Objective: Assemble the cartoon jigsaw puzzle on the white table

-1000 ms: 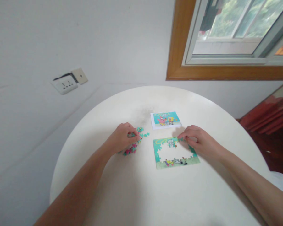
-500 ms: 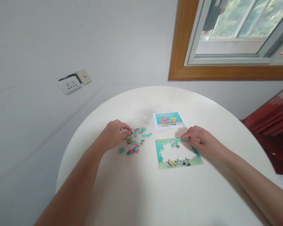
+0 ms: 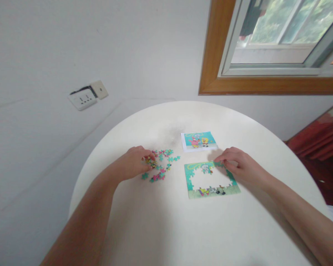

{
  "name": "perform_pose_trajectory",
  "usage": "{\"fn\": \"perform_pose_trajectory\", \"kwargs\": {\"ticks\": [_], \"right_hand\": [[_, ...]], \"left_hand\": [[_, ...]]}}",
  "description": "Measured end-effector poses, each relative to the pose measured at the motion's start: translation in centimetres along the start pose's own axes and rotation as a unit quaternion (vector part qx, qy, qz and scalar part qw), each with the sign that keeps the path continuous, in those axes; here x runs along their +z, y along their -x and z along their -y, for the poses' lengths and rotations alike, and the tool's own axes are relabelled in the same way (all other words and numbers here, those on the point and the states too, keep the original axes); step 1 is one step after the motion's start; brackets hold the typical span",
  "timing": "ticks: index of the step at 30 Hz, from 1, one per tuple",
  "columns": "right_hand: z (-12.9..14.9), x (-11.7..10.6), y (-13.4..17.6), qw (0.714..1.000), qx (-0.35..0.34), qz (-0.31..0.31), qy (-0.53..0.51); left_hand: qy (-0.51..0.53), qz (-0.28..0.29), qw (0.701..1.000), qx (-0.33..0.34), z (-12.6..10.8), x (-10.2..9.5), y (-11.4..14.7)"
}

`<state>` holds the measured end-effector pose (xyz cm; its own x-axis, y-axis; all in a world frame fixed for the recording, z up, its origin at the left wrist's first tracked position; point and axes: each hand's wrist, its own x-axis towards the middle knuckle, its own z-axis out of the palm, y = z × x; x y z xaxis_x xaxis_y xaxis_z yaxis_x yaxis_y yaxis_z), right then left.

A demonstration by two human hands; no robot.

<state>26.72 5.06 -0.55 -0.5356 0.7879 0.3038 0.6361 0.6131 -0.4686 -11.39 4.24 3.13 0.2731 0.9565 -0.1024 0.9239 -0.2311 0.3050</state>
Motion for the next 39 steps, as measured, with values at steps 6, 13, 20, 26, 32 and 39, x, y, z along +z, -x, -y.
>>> {"fn": "perform_pose_trajectory", "kwargs": {"ticks": [6,13,20,26,32,39], "right_hand": [[-0.2,0.1,0.1,1.000,-0.004,0.009,0.002],[0.1,0.0,0.0,1.000,0.002,0.012,-0.005],[-0.1,0.0,0.1,1.000,-0.003,0.020,-0.005],[-0.1,0.0,0.1,1.000,-0.008,0.021,-0.006],[0.2,-0.1,0.0,1.000,-0.003,0.018,-0.004],[0.4,-0.2,0.0,1.000,-0.004,0.014,-0.006]], "left_hand": [[-0.017,0.004,1.000,0.013,0.0,0.5,-0.3],[0.006,-0.014,0.999,0.031,-0.1,0.8,-0.4],[0.040,-0.020,0.998,0.039,-0.7,0.9,-0.6],[0.064,-0.066,0.995,0.028,-0.9,1.8,-1.7],[0.056,-0.102,0.992,0.044,0.0,1.4,-1.8],[-0.005,-0.113,0.994,-0.013,2.4,0.3,-1.3]]}}
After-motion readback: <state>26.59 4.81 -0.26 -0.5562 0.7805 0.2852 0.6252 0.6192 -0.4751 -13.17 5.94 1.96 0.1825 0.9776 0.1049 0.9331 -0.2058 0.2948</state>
